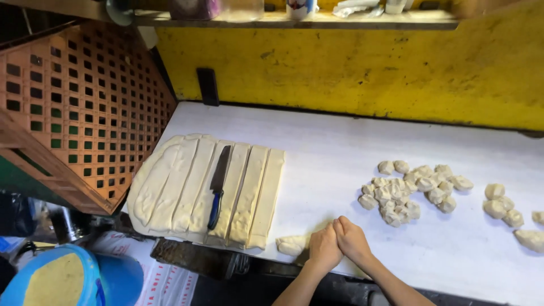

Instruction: Cutting a large sheet of dough into strips, rolling them into ropes, and portioning them into small balls on a workbench.

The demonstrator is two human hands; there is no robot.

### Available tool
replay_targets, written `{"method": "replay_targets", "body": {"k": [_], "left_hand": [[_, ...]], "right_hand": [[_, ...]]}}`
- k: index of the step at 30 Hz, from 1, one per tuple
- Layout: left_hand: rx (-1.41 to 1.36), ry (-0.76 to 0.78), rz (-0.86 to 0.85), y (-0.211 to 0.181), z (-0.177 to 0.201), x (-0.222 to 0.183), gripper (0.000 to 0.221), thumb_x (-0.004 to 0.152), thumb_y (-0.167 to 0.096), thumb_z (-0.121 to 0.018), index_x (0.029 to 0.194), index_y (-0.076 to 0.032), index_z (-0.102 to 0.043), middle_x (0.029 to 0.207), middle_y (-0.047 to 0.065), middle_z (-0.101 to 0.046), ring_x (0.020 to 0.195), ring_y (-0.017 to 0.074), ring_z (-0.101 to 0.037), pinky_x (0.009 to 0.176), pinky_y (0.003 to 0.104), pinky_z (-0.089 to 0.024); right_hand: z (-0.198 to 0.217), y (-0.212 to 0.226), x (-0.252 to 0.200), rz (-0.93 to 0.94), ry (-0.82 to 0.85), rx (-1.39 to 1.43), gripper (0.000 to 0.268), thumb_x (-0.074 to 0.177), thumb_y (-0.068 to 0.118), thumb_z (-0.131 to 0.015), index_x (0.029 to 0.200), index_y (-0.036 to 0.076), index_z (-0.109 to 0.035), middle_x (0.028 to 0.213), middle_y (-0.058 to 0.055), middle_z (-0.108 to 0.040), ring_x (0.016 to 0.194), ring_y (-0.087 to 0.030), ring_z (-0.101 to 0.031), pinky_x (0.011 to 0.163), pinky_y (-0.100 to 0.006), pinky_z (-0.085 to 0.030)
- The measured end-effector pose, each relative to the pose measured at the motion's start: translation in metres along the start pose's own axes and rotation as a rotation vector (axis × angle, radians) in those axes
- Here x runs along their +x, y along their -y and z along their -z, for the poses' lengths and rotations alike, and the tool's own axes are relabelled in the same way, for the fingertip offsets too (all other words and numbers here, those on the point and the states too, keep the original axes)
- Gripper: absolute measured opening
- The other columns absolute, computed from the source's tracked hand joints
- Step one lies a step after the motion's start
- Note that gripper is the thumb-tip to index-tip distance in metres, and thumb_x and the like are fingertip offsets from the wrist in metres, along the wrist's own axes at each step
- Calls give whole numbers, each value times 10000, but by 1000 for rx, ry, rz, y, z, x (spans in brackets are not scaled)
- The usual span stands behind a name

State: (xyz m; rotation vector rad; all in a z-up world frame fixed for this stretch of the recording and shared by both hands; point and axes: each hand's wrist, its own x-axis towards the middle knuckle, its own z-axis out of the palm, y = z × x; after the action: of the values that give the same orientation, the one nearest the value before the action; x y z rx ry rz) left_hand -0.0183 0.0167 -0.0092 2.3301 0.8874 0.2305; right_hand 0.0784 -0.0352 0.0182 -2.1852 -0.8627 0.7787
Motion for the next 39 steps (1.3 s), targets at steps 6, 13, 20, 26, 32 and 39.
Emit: {"method": "replay_targets", "body": {"k": [6,13,20,26,32,39], "left_hand": [[302,500,73,-36,31,40,346,915,-214,-523,1120,-46,-745,1145,197,-733,1076,396,-700,879,482,-565],[91,398,92,-20,38,19,999,764,-530,-801,1498,-47,-325,1401,300,-493,1312,463,-457,1066,548,-403],[10,185,83,39,41,-9,350,876,-179,-694,1162,-30,-559,1202,192,-576,1112,391,-551,935,494,-464],[-213,-113,54,41,41,-30,355,885,-173,-605,1192,-68,-462,1128,162,-548,1010,405,-596,879,501,-475],[112,214,162,-7,53,6,306,883,-172,-481,1073,-75,-700,1006,185,-745,973,415,-704,851,515,-539],[77,278,315,6,44,41,545,968,-479,-620,1278,-36,-550,1287,195,-632,1198,456,-602,1013,570,-439]], "right_hand": [[36,-67,7,66,258,77,322,969,334,-589,701,156,-604,717,33,-613,732,-119,-560,712,-333,-467],[98,-77,-15,142,263,-27,365,873,505,-647,1122,281,-791,1027,82,-853,922,-80,-723,878,-266,-546],[-25,-49,18,159,-118,14,398,1013,441,-472,1149,148,-705,1142,-79,-713,1079,-241,-654,987,-375,-464],[-53,20,-1,57,57,67,387,1024,380,-458,752,112,-520,708,-98,-647,703,-243,-600,712,-393,-438],[10,29,3,-36,176,-82,350,972,328,-427,735,90,-522,743,-141,-632,730,-286,-601,599,-415,-430],[114,163,-153,-312,712,411,195,873,141,-731,1031,35,-686,972,-111,-623,896,-215,-640,822,-324,-499]]}}
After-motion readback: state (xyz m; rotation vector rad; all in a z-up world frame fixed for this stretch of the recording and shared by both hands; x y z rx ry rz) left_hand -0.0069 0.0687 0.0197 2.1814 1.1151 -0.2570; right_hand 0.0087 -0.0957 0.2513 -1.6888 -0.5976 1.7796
